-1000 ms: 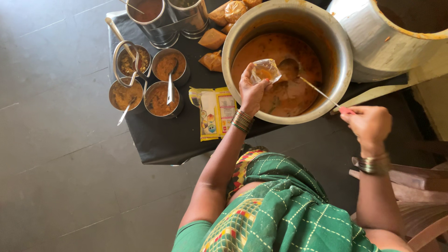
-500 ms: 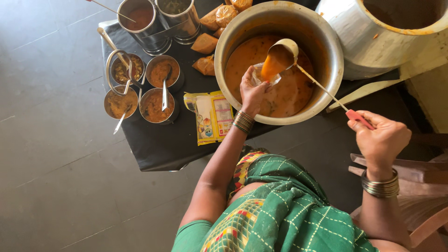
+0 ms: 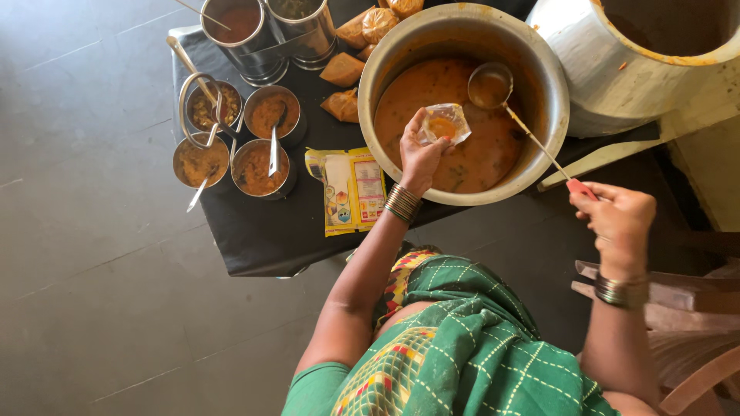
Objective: The person scoops a thick orange curry from a large metal pot into small plastic bags using a ladle. They then twist and tie each filled bag by hand and place it on the table. The process is repeated multiple times throughout the clip.
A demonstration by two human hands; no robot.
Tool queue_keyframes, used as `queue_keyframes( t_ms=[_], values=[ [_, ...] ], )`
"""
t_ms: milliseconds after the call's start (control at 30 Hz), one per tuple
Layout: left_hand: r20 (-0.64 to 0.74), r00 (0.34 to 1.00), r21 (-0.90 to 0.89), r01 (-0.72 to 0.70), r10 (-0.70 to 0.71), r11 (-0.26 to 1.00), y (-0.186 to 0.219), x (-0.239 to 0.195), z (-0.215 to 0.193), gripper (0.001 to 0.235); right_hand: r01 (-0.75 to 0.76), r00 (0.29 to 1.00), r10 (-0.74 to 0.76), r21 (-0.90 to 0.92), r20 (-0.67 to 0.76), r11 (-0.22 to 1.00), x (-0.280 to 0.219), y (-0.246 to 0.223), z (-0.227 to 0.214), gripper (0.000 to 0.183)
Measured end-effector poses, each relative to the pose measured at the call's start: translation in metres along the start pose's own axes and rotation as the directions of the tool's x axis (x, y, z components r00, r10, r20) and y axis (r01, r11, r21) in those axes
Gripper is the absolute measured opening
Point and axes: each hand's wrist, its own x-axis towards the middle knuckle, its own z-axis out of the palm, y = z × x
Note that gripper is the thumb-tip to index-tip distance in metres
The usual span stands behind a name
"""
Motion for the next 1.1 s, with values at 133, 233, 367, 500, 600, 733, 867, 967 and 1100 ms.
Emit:
queue_keyframes(
  t_ms=[133, 233, 367, 500, 600, 733, 867, 967, 1100],
  values=[
    [0.051, 0.998, -0.070, -0.027, 0.030, 0.997, 0.016, -0.013, 0.004, 0.079, 0.353, 0.846, -0.532, -0.777, 0.027, 0.521, 0.007, 0.018, 0.033, 0.016],
    [0.101, 0.993, -0.110, -0.048, 0.059, 0.993, 0.034, -0.023, 0.006, 0.078, 0.315, 0.891, -0.436, -0.864, 0.127, 0.392, 0.014, 0.005, 0.061, 0.013],
    [0.196, 0.980, -0.125, 0.014, 0.011, 0.992, 0.056, -0.047, -0.002, 0.081, 0.591, 0.650, -0.701, -0.775, 0.295, 0.223, 0.009, -0.037, 0.071, 0.040],
    [0.281, 0.960, -0.092, 0.048, -0.020, 0.995, 0.076, -0.076, -0.013, 0.079, 0.391, 0.883, -0.348, -0.084, 0.315, 0.917, -0.001, -0.085, 0.091, 0.034],
    [0.316, 0.948, -0.110, 0.083, -0.044, 0.990, 0.085, -0.102, -0.022, 0.078, 0.178, 0.783, -0.315, 0.292, 0.536, 0.940, -0.007, -0.104, 0.112, 0.021],
    [0.348, 0.935, -0.080, 0.105, -0.070, 0.991, 0.094, -0.134, -0.039, 0.077, 0.348, 0.725, -0.277, 0.012, 0.630, 0.938, -0.018, -0.102, 0.127, 0.012],
    [0.311, 0.944, -0.051, 0.129, -0.107, 0.990, 0.099, -0.161, -0.053, 0.075, 0.252, 0.636, -0.165, -0.002, 0.754, 0.968, -0.027, -0.081, 0.136, 0.008],
    [0.270, 0.956, -0.009, 0.125, -0.118, 0.992, 0.101, -0.176, -0.062, 0.074, 0.189, 0.585, -0.174, 0.075, 0.792, 0.979, -0.035, -0.069, 0.152, 0.009],
    [0.205, 0.977, 0.015, 0.048, -0.051, 0.999, 0.105, -0.191, -0.073, 0.073, 0.238, 0.595, -0.161, 0.019, 0.788, 0.971, -0.047, -0.061, 0.167, 0.008]
  ],
)
